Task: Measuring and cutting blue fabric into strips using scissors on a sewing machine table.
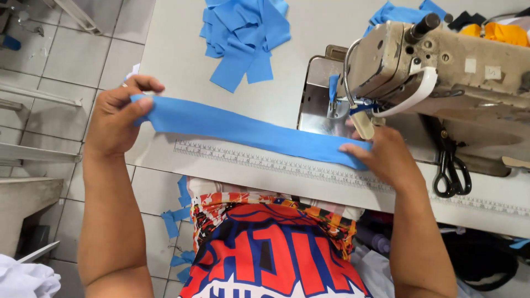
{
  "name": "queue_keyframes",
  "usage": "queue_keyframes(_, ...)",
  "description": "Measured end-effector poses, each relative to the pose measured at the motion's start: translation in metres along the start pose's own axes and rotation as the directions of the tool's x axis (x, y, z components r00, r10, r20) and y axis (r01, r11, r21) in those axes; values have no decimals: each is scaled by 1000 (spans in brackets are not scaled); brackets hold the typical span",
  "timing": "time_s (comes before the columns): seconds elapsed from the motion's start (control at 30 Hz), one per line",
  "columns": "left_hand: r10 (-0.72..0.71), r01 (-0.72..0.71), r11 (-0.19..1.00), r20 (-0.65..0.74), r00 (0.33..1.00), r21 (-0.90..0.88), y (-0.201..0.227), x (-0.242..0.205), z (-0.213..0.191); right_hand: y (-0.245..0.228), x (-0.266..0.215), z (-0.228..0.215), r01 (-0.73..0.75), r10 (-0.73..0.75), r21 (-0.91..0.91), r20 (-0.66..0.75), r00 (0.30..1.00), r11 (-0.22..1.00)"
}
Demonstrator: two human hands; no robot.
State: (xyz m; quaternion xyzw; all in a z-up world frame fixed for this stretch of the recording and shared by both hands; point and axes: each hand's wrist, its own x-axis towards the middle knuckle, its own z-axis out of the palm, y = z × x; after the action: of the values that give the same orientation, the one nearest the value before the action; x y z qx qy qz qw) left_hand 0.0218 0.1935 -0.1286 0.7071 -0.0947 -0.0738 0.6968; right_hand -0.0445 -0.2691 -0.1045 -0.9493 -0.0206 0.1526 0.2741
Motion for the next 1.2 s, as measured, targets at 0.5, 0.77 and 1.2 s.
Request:
queue_keyframes(0.5, 184, -318, 939, 594, 783, 129, 54, 17, 181, 5, -19, 59, 252, -330, -236, -401, 855, 939)
queue_keyframes(0.77, 151, -365, 924, 765, 626, 116, 61, 27, 204, -31, -13, 70, 215, -337, 942, -122, 934, 257)
queue_keyframes(1.2, 42, -227, 947, 612, 790, 228, 36, 34, 185, -7, -30, 52, 210, 102, 679, -389, 916, 703)
